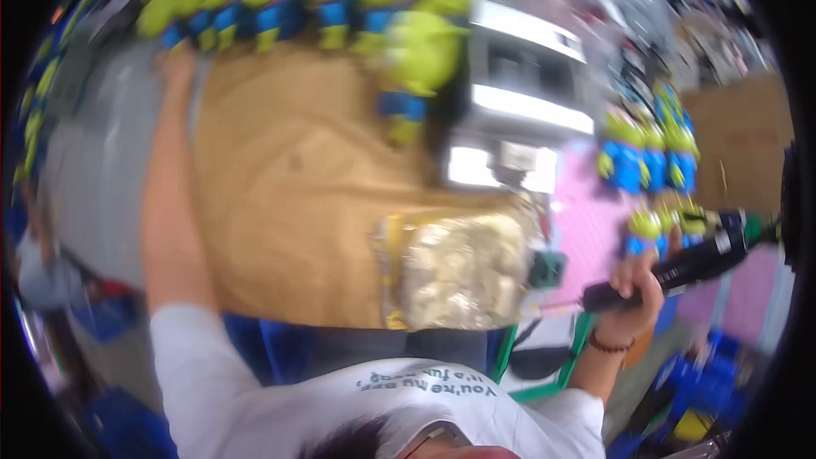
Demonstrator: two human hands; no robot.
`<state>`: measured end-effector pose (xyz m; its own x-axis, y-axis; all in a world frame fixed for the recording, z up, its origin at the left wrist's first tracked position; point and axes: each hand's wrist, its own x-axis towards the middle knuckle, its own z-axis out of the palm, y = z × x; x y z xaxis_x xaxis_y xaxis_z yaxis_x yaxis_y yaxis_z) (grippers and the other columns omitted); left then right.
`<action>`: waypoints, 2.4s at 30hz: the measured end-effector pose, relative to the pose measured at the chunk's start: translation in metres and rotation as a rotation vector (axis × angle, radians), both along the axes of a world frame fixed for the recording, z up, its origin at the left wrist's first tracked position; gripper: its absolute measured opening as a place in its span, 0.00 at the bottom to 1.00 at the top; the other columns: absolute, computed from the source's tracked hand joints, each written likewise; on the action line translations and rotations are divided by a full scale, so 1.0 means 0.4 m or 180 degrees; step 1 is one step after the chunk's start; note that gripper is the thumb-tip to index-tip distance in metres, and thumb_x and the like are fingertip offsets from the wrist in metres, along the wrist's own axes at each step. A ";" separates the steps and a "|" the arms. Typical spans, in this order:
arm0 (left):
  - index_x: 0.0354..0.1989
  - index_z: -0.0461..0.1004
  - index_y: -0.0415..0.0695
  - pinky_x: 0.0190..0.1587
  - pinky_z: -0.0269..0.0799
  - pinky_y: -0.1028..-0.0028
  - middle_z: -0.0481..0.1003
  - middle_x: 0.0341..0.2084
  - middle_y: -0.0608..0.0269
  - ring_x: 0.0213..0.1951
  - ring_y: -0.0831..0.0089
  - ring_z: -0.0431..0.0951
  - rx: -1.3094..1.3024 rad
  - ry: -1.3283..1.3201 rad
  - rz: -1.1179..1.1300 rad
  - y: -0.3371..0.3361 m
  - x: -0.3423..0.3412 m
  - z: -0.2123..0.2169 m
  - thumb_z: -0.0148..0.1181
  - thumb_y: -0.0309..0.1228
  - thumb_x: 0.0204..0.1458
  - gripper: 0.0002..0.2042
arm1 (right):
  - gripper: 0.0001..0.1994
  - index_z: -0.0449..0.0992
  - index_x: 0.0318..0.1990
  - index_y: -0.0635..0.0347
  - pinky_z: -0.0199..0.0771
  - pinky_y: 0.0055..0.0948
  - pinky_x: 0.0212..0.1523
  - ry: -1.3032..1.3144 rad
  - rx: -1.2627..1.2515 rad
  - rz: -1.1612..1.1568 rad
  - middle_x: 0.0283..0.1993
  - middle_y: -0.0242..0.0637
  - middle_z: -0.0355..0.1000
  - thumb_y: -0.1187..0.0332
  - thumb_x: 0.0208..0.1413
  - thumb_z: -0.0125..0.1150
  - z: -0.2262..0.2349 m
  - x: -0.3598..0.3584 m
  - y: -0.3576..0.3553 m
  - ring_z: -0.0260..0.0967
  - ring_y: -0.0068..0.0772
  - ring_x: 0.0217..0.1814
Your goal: Using an electric tool to process plastic toy figures on a factory production line.
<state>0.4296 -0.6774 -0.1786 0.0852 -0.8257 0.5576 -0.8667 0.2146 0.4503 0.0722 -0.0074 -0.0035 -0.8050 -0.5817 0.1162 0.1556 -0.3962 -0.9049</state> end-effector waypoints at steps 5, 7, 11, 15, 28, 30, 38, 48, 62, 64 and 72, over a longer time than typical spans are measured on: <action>0.49 0.70 0.31 0.53 0.66 0.56 0.73 0.46 0.38 0.50 0.45 0.72 -0.1660 -0.0130 -0.0342 0.131 -0.100 0.143 0.64 0.44 0.48 0.29 | 0.44 0.40 0.70 0.57 0.71 0.31 0.25 0.0322 0.0045 -0.0181 0.23 0.32 0.62 0.77 0.48 0.61 0.039 -0.003 0.084 0.64 0.27 0.18; 0.51 0.68 0.32 0.55 0.64 0.60 0.72 0.47 0.41 0.51 0.49 0.71 -0.2476 0.0134 -0.1374 0.410 -0.341 0.330 0.61 0.36 0.52 0.23 | 0.45 0.38 0.70 0.56 0.72 0.30 0.26 0.0514 0.0044 -0.0215 0.23 0.32 0.63 0.76 0.48 0.62 0.035 -0.022 0.161 0.66 0.27 0.19; 0.53 0.68 0.36 0.57 0.62 0.65 0.72 0.49 0.50 0.54 0.57 0.71 -0.1909 0.0318 -0.4813 0.892 -0.663 0.572 0.57 0.21 0.53 0.17 | 0.47 0.37 0.70 0.58 0.73 0.29 0.26 0.0682 0.0145 -0.0283 0.23 0.33 0.66 0.78 0.47 0.64 0.036 -0.048 0.275 0.67 0.28 0.20; 0.44 0.73 0.42 0.49 0.70 0.65 0.74 0.42 0.59 0.47 0.59 0.73 -0.0956 -0.0278 -0.6141 1.227 -0.968 0.577 0.61 0.24 0.49 0.13 | 0.35 0.50 0.59 0.65 0.71 0.26 0.26 0.0568 0.0595 -0.0464 0.24 0.35 0.68 0.84 0.43 0.62 0.069 -0.063 0.342 0.68 0.27 0.23; 0.36 0.74 0.45 0.35 0.76 0.64 0.73 0.34 0.56 0.40 0.59 0.77 -0.1654 -0.0818 -0.5126 1.529 -1.601 0.269 0.56 0.27 0.47 0.07 | 0.23 0.73 0.46 0.67 0.68 0.31 0.51 0.0376 0.1509 0.0058 0.45 0.39 0.73 0.76 0.37 0.71 0.014 -0.135 0.478 0.71 0.31 0.46; 0.37 0.74 0.44 0.37 0.77 0.63 0.73 0.34 0.55 0.42 0.57 0.77 -0.1559 -0.0493 -0.5269 1.516 -1.600 0.262 0.55 0.27 0.48 0.08 | 0.20 0.73 0.43 0.67 0.70 0.29 0.47 0.0347 0.1352 0.0026 0.40 0.38 0.73 0.78 0.38 0.70 0.010 -0.131 0.480 0.71 0.29 0.42; 0.45 0.74 0.48 0.42 0.74 0.61 0.74 0.37 0.52 0.39 0.51 0.77 -0.1144 -0.0050 -0.5210 1.426 -1.567 0.355 0.55 0.25 0.48 0.14 | 0.12 0.66 0.20 0.64 0.65 0.23 0.24 0.0241 0.0596 -0.0145 0.21 0.30 0.65 0.89 0.41 0.61 0.033 -0.092 0.446 0.64 0.20 0.22; 0.41 0.75 0.40 0.40 0.74 0.71 0.77 0.38 0.56 0.39 0.63 0.78 -0.0668 0.0725 -0.5667 1.262 -1.114 0.614 0.60 0.18 0.49 0.11 | 0.29 0.56 0.53 0.67 0.71 0.24 0.25 0.0456 0.0796 -0.0391 0.26 0.36 0.69 0.86 0.41 0.60 0.068 -0.039 0.450 0.68 0.26 0.23; 0.35 0.72 0.43 0.39 0.71 0.67 0.69 0.31 0.62 0.34 0.63 0.73 -0.0225 -0.3225 -0.5655 1.250 -0.388 0.729 0.55 0.28 0.46 0.08 | 0.41 0.42 0.69 0.68 0.69 0.27 0.26 0.0827 0.0401 0.0049 0.25 0.36 0.65 0.80 0.47 0.56 0.095 0.008 0.245 0.64 0.26 0.20; 0.33 0.73 0.44 0.35 0.69 0.69 0.69 0.29 0.65 0.31 0.66 0.72 -0.0321 -0.4210 -0.5441 1.304 -0.424 0.652 0.57 0.30 0.45 0.07 | 0.40 0.43 0.69 0.68 0.67 0.28 0.26 0.0964 0.0494 0.0078 0.25 0.36 0.64 0.78 0.48 0.56 0.099 0.018 0.213 0.62 0.25 0.20; 0.29 0.77 0.45 0.33 0.61 0.70 0.73 0.27 0.66 0.32 0.70 0.72 -0.0720 -0.4355 -0.5583 1.471 -0.512 0.421 0.56 0.32 0.46 0.06 | 0.43 0.38 0.71 0.58 0.69 0.31 0.27 0.1571 -0.0777 0.0887 0.27 0.36 0.63 0.79 0.51 0.57 0.149 -0.011 -0.013 0.62 0.27 0.21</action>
<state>0.2246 -0.0890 -0.0102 -0.8404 0.4428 -0.3125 0.5155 0.8311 -0.2087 0.0678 -0.0126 0.0560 -0.4440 -0.6720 0.5927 -0.1308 -0.6058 -0.7848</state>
